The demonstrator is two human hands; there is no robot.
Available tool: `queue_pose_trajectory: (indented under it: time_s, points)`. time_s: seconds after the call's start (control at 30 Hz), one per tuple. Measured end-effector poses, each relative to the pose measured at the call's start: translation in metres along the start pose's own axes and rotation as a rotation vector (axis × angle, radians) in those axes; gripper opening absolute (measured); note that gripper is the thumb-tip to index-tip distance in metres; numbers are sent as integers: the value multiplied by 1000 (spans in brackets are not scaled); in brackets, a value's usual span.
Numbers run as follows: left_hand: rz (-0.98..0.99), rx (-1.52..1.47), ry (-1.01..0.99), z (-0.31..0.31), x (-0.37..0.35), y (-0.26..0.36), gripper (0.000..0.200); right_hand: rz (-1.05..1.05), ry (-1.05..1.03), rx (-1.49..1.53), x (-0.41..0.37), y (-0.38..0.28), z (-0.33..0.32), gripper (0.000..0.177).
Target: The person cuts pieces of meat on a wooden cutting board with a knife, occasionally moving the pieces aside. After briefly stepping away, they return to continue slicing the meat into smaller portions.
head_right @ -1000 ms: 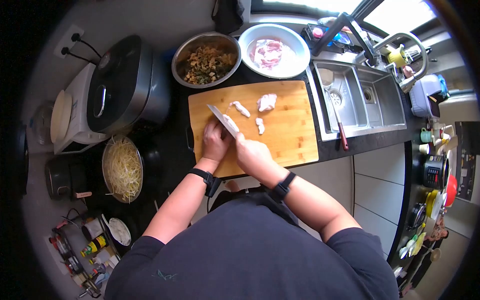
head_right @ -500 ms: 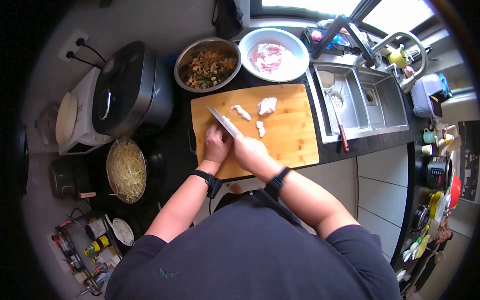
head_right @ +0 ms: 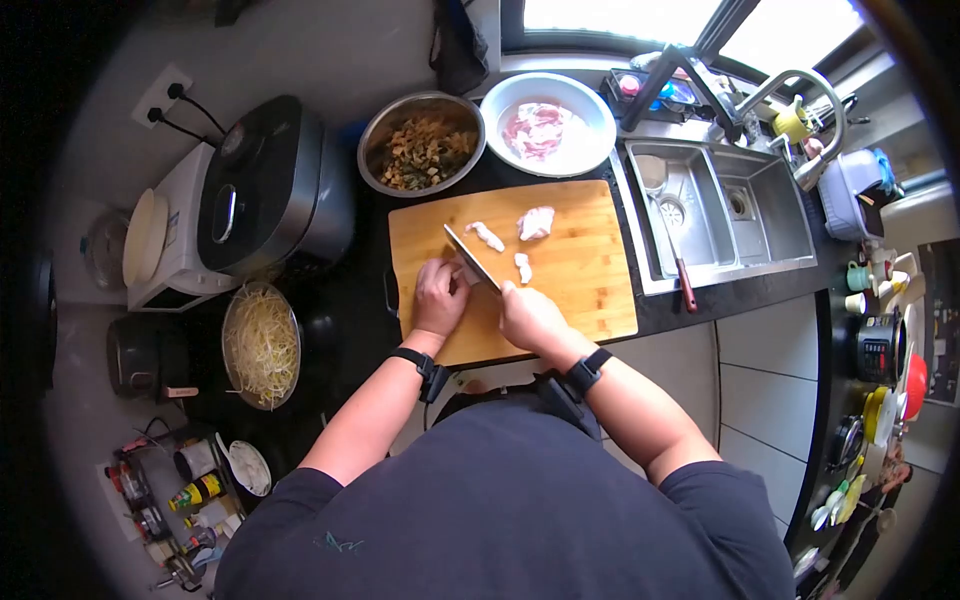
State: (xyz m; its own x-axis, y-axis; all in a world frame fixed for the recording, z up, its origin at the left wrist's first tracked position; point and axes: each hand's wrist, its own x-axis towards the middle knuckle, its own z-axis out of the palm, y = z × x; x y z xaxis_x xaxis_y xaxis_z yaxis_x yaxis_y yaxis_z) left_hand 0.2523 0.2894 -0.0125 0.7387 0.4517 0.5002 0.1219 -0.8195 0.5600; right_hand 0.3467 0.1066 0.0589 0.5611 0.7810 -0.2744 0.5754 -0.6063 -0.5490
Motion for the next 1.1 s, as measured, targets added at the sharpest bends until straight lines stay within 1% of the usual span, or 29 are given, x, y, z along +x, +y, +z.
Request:
queue_pose_trajectory:
  time_s: [0.03,0.07,0.1,0.13,0.17,0.3,0.4,0.43,0.53,0.57,0.6,0.7,0.8,0.9,1.03,1.1]
  points:
    - [4,0,6,-2,0,2,16,-1,17,39,8,2,-4,21]
    - [5,5,8,-5,-1,3,17,75,23,139,12,6,-9,29]
    - [29,12,31,-2,-4,-2,18,134,23,260,8,0,-23,31]
    - [12,7,26,-4,-3,-1,19,189,23,378,3,-6,-40,33]
    - [-6,-1,21,-6,-3,0,19,258,-43,494,-1,-6,-51,32]
    - [-75,-62,36,-12,-4,8,20,229,104,423,-21,2,-62,29]
    - [-107,-122,110,-17,-4,12,22,81,297,402,-31,3,-55,27]
    - [-99,-115,113,-16,-4,10,21,37,309,333,-35,-6,-58,25]
    - [-67,-90,107,-12,-5,3,18,48,213,176,-29,-24,-48,28]
    - [-55,-79,98,-10,-6,0,17,76,153,94,-22,-21,-34,31]
    - [-42,-69,89,-10,-6,-1,16,73,122,67,-18,-27,-29,27]
    - [-30,-46,116,-6,-7,-2,12,42,89,17,-6,-39,-11,21]
    - [-78,-51,65,-5,-7,-3,15,16,81,-3,1,-44,0,21]
    - [-77,-46,52,-4,-6,-5,16,14,69,-36,4,-47,6,17]
    - [-97,-51,35,-2,-8,-8,20,18,0,-140,-14,-52,0,18]
    - [-77,-66,25,-5,-6,-6,21,-44,34,-151,-20,-47,3,18]
